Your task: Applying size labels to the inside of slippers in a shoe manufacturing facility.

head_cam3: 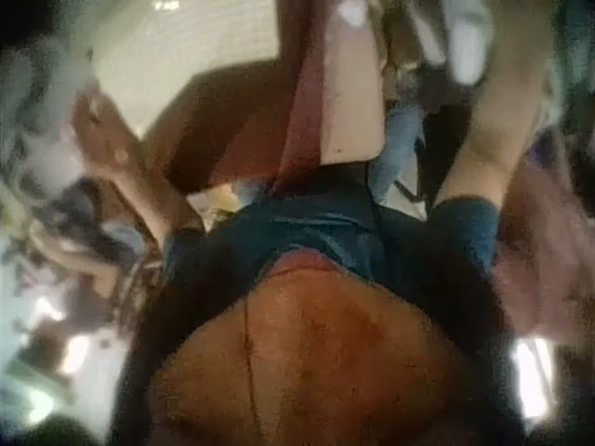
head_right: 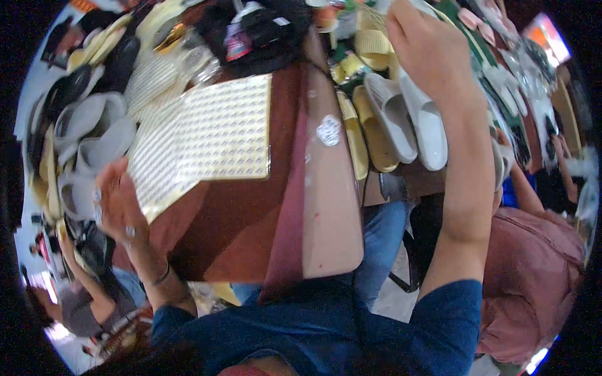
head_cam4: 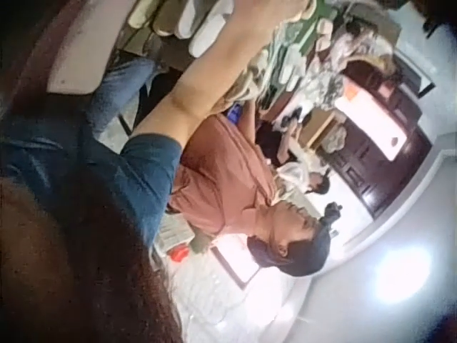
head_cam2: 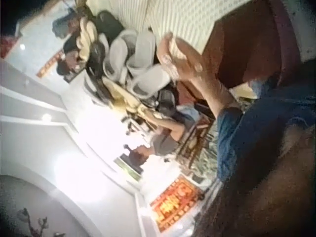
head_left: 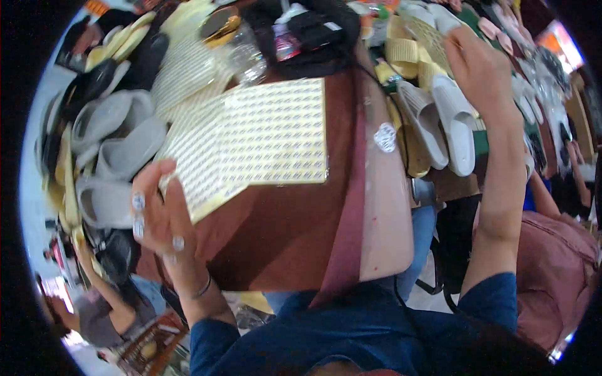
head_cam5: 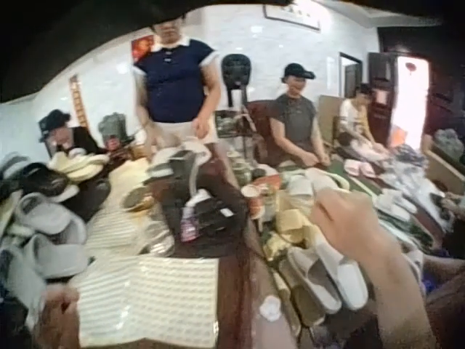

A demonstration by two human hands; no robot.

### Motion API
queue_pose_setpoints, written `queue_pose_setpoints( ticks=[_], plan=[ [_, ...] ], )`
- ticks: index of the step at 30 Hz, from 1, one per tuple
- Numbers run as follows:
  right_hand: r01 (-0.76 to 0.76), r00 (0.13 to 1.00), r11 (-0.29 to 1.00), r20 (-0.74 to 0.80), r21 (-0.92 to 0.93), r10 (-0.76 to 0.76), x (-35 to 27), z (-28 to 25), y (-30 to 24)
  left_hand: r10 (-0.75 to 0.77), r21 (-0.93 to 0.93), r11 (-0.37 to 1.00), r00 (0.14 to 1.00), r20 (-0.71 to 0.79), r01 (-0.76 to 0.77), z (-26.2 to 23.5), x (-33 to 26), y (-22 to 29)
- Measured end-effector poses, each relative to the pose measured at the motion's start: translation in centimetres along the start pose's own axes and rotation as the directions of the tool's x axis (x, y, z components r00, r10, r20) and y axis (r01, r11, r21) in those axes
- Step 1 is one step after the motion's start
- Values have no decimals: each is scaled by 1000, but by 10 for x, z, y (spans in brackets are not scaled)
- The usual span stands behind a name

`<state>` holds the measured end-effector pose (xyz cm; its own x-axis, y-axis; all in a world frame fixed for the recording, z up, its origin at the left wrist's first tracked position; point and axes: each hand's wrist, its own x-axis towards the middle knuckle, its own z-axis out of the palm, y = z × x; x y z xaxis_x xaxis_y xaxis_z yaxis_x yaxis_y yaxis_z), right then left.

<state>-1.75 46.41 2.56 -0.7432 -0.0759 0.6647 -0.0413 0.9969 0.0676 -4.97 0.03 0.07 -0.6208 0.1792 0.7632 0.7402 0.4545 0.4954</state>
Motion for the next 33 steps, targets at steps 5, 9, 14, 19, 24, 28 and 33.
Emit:
queue_pose_setpoints(
  ticks=[5,9,14,19,24,28,33],
  plan=[
    [250,968,899,-88,360,-234,-18,-78,-159,-374,-417,834,926,53,361,-31,-1,12],
    [390,911,664,-166,638,-377,-50,-129,-231,-307,-706,492,861,406,509,-37,-11,40],
    [211,953,229,-149,950,-263,-74,-152,-287,-349,-767,158,762,546,622,-54,-66,37],
    [-97,994,-188,105,977,38,-95,-151,-318,-173,-712,-191,690,702,676,-67,-102,38],
    [200,960,469,-75,860,-271,-76,-113,-285,-519,-777,163,722,457,608,-92,-97,20],
    [361,924,730,-115,581,-365,-50,-56,-251,-584,-354,587,684,438,728,-123,-75,-12],
    [291,873,891,284,349,-396,-28,-12,-238,-515,-20,827,771,375,562,-119,-58,-31]
  ],
)
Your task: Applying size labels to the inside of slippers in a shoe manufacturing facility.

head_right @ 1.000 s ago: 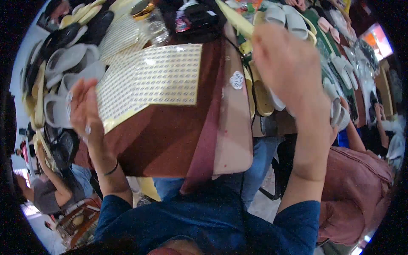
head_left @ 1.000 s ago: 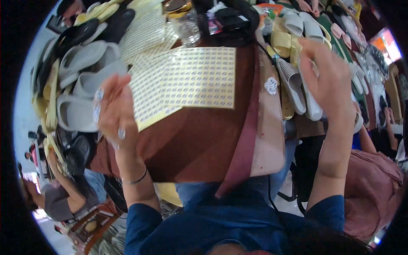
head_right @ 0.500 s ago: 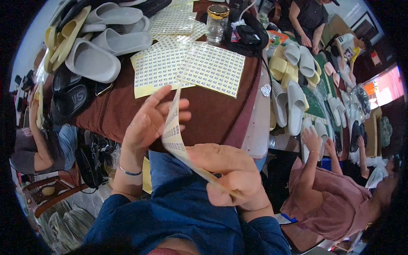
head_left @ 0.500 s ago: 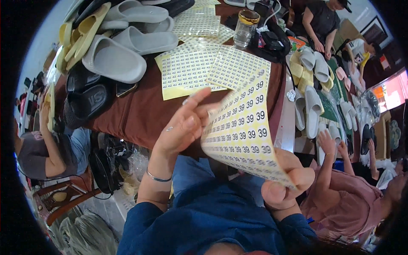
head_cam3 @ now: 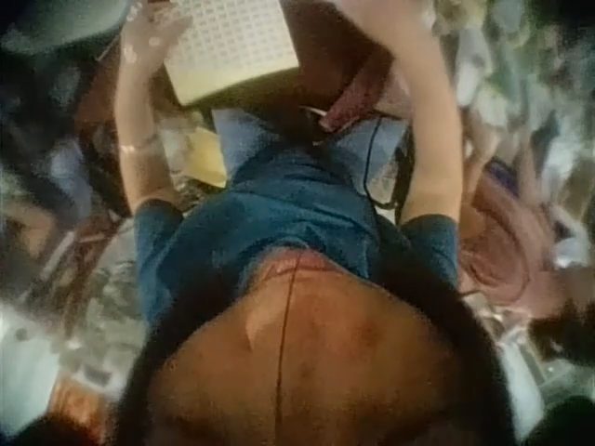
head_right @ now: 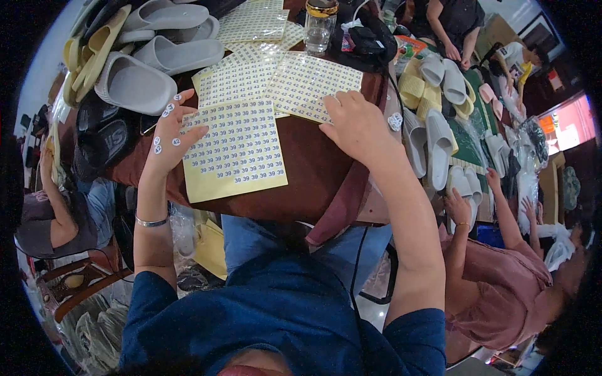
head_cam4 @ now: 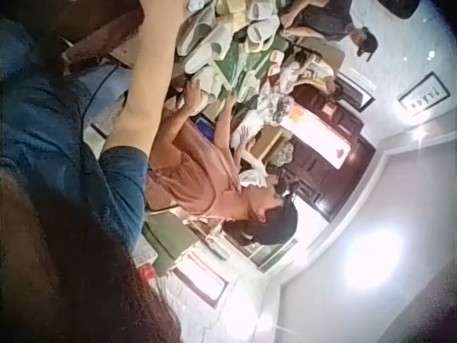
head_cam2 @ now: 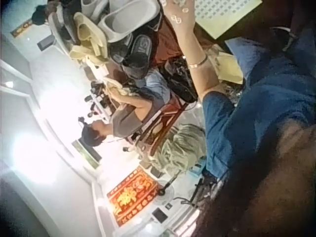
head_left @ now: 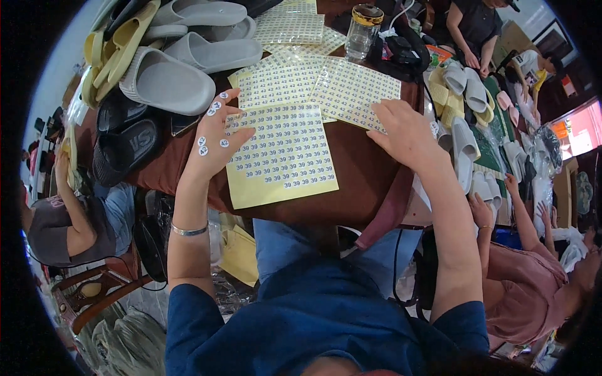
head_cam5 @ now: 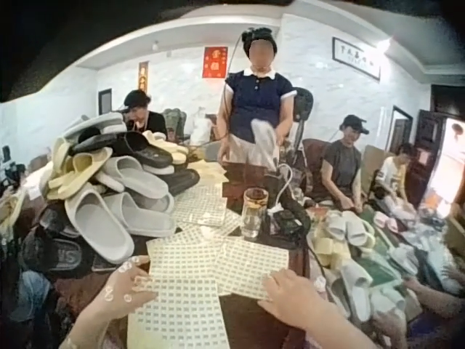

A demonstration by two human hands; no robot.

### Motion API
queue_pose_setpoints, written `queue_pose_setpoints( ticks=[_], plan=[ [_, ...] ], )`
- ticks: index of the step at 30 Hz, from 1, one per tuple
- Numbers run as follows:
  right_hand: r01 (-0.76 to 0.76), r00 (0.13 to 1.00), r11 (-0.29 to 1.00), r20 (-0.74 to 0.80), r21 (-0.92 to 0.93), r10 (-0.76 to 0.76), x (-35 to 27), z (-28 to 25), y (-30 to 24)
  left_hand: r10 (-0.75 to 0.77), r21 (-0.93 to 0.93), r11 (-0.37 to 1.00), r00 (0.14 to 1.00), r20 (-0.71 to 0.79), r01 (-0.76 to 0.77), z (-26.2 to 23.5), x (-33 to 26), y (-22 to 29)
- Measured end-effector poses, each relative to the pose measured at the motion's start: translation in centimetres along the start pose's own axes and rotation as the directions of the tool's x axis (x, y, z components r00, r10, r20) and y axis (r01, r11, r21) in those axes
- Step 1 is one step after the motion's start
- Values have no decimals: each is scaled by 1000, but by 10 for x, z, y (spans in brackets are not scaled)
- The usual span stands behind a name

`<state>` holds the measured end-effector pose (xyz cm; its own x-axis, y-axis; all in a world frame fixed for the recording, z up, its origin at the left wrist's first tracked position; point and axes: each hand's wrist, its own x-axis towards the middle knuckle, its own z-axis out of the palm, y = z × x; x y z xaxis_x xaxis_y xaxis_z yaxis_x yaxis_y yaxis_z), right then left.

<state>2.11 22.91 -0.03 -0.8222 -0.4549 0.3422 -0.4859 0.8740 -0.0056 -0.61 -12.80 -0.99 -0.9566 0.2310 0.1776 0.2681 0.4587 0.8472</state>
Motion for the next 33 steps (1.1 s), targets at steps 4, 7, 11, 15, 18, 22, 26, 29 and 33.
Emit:
queue_pose_setpoints(
  ticks=[4,7,11,15,18,22,26,29,33],
  plan=[
    [-60,978,998,201,30,52,10,19,4,-80,-228,970,996,33,86,0,1,2],
    [84,996,992,47,-95,-80,8,34,3,-65,-220,973,996,58,77,-3,6,-11],
    [-91,989,996,-115,4,91,6,29,2,-25,-237,971,997,75,42,0,17,-10],
    [-101,973,993,-205,56,111,10,23,-6,68,-34,997,997,-43,-70,17,25,2],
    [-10,983,998,-182,55,20,5,23,-10,170,50,984,985,-19,-169,30,36,11],
    [61,989,993,-141,100,-47,-10,11,-21,286,64,956,958,-1,-286,37,49,1],
    [46,998,978,-61,202,-34,-34,-8,-38,456,303,855,888,-54,-420,33,41,4],
    [59,998,969,-18,240,-56,-43,-9,-46,551,485,740,834,-39,-466,34,18,28],
    [152,987,968,-85,202,-138,-38,-2,-57,402,291,817,853,332,-498,43,-14,55]
  ],
)
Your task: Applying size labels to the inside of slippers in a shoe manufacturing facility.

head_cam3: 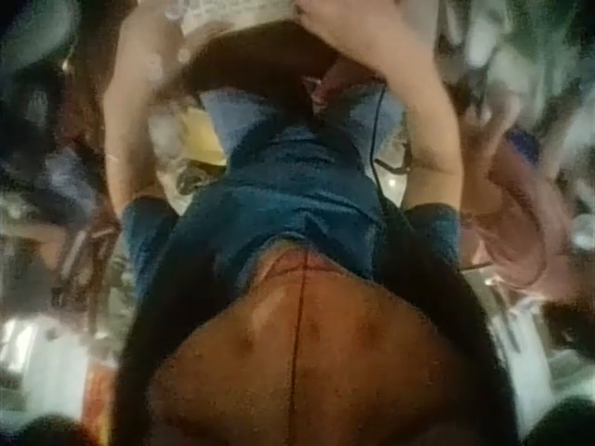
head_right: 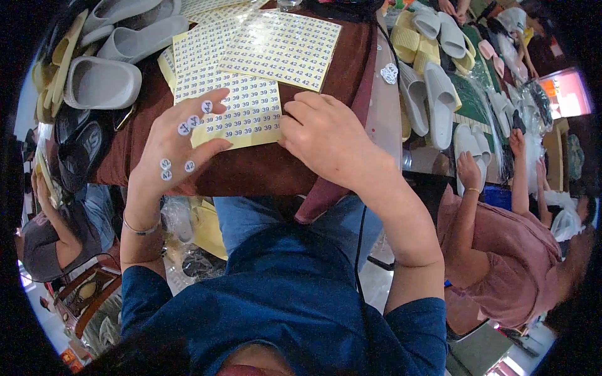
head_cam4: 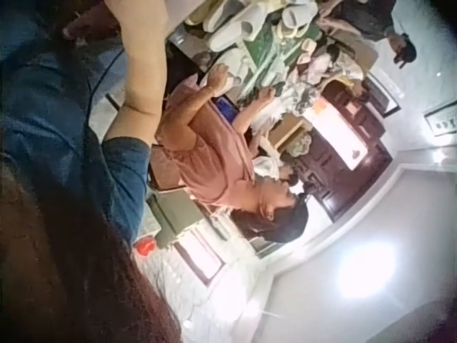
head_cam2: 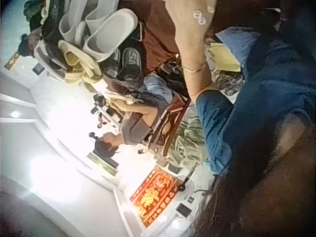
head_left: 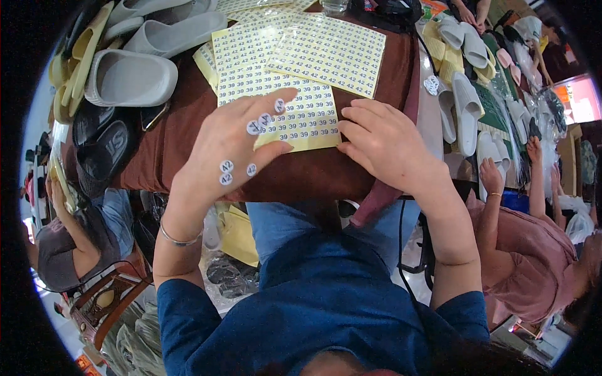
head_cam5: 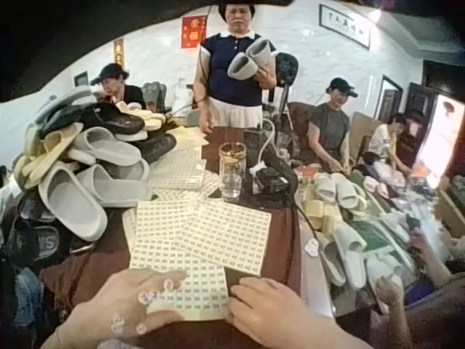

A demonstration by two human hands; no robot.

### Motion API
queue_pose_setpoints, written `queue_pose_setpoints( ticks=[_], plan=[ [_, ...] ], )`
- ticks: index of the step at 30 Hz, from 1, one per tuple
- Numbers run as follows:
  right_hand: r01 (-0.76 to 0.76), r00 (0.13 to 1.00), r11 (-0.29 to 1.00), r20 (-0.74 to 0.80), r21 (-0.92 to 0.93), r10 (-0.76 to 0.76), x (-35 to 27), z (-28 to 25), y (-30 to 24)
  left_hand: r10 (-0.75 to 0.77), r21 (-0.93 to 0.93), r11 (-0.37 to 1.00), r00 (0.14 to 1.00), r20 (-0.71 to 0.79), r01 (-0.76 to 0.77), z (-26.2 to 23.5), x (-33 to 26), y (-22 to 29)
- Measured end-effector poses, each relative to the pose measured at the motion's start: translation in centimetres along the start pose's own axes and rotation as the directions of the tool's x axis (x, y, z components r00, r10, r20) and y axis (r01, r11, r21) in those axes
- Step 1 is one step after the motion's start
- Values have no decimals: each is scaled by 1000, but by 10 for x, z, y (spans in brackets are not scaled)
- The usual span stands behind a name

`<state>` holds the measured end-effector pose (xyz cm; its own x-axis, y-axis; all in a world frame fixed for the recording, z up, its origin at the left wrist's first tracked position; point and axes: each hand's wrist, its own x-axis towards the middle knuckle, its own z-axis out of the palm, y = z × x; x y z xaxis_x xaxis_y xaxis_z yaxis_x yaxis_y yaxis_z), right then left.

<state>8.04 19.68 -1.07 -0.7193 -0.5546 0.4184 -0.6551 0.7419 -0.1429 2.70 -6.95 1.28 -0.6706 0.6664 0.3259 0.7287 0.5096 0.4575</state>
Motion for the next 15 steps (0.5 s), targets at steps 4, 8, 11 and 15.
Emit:
queue_pose_setpoints(
  ticks=[4,8,11,15],
  plan=[
    [42,998,998,52,44,-44,15,10,-10,-132,27,991,981,140,130,-5,-8,12],
    [59,998,993,31,103,-62,31,22,-28,-7,36,999,996,87,4,3,-21,1],
    [51,996,992,63,117,-59,30,26,-30,-36,36,999,996,80,33,7,-27,0],
    [60,998,993,28,101,-63,28,30,-31,-20,137,990,999,47,13,11,-31,0]
  ],
)
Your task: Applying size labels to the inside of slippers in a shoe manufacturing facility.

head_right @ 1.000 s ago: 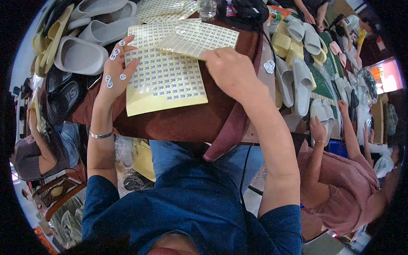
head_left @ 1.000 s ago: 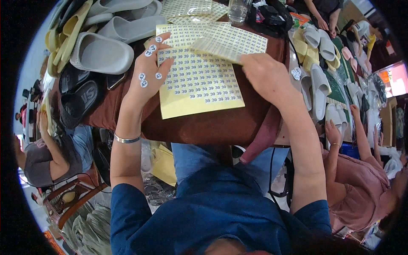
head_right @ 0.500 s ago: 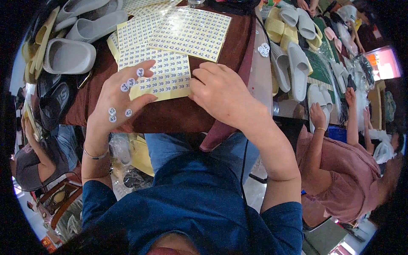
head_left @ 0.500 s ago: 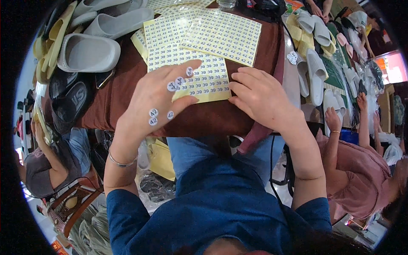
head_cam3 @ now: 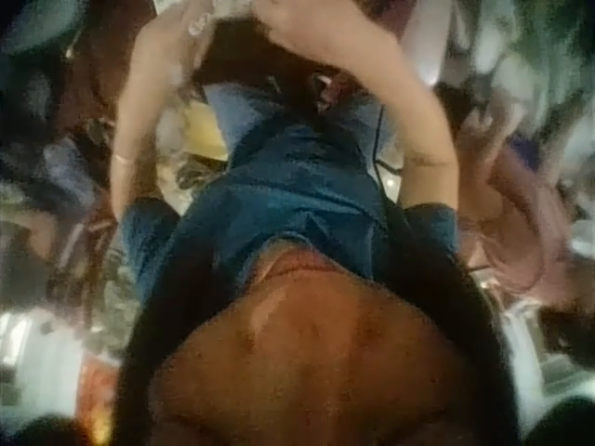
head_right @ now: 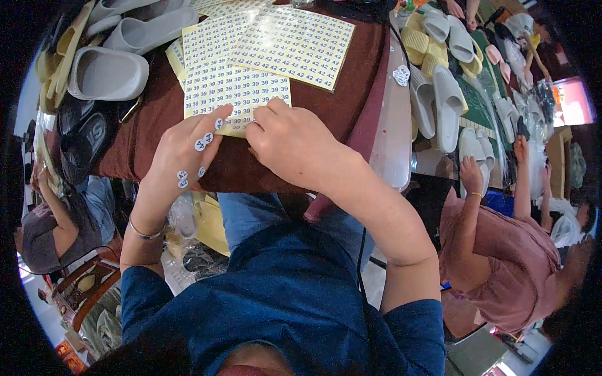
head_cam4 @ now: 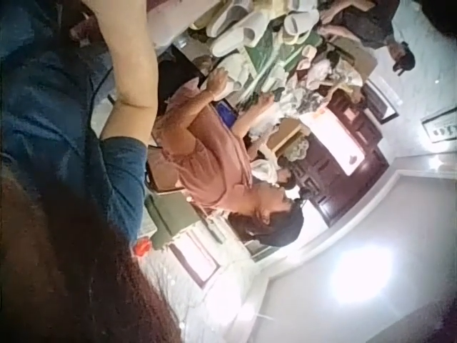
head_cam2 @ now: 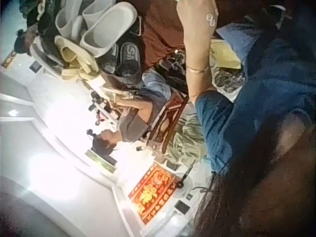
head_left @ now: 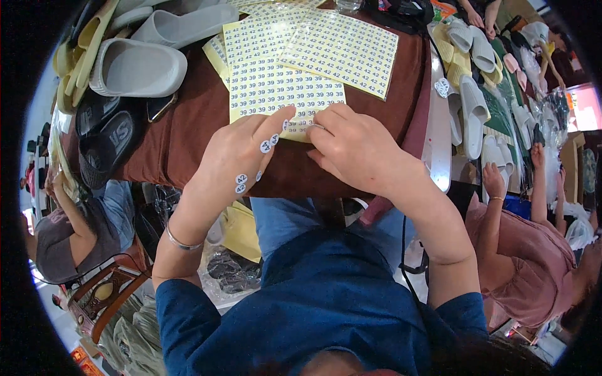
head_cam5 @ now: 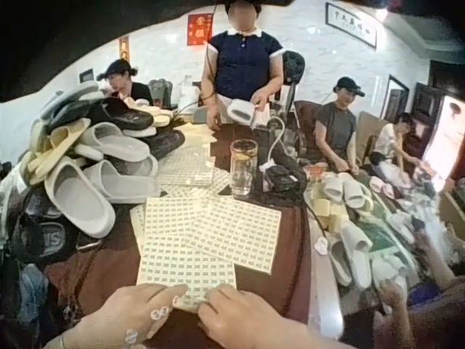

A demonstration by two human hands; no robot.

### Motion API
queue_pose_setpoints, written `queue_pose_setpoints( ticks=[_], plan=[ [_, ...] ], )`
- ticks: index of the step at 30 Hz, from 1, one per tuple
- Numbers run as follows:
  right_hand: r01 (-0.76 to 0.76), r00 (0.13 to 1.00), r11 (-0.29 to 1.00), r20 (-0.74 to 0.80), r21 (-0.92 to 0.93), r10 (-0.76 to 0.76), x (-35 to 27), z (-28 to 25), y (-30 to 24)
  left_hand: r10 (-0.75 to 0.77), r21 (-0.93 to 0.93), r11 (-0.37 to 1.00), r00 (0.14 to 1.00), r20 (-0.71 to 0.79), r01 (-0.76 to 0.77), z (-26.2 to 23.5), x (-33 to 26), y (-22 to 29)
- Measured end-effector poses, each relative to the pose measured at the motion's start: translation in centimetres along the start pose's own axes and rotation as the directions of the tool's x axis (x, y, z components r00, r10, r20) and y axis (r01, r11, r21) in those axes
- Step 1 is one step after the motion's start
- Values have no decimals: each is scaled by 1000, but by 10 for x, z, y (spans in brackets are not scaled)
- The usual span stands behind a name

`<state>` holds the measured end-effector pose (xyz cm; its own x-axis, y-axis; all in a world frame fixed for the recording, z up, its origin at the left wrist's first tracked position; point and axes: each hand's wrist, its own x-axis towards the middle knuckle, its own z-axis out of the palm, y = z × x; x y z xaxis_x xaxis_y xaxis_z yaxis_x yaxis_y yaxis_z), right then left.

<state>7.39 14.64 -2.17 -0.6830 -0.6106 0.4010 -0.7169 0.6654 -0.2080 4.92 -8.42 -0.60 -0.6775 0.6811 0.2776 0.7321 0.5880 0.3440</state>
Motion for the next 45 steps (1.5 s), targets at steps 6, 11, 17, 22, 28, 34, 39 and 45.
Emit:
queue_pose_setpoints(
  ticks=[6,11,17,22,28,34,39,45],
  plan=[
    [-130,986,991,-99,15,130,-2,3,6,-221,-482,874,931,-291,57,12,-20,26],
    [-121,951,991,-280,52,131,1,9,5,-554,-867,473,818,-155,156,32,-24,40],
    [-131,962,990,-232,55,141,-4,10,1,-340,-528,843,861,-378,101,42,-12,43],
    [-68,990,997,-125,23,70,-13,9,6,-310,-531,844,878,-364,78,36,-7,48],
    [-78,960,997,-272,-18,70,-23,-16,23,-147,-481,876,969,-198,34,10,47,53],
    [-597,763,768,-459,-230,456,-126,-66,127,-122,-278,958,979,-165,73,23,83,37],
    [-924,369,280,-422,-260,828,-264,-68,201,-267,-245,942,955,-131,230,24,54,34],
    [-933,298,202,-323,-298,898,-280,-36,255,-428,-367,857,896,-118,362,49,35,-2]
  ],
)
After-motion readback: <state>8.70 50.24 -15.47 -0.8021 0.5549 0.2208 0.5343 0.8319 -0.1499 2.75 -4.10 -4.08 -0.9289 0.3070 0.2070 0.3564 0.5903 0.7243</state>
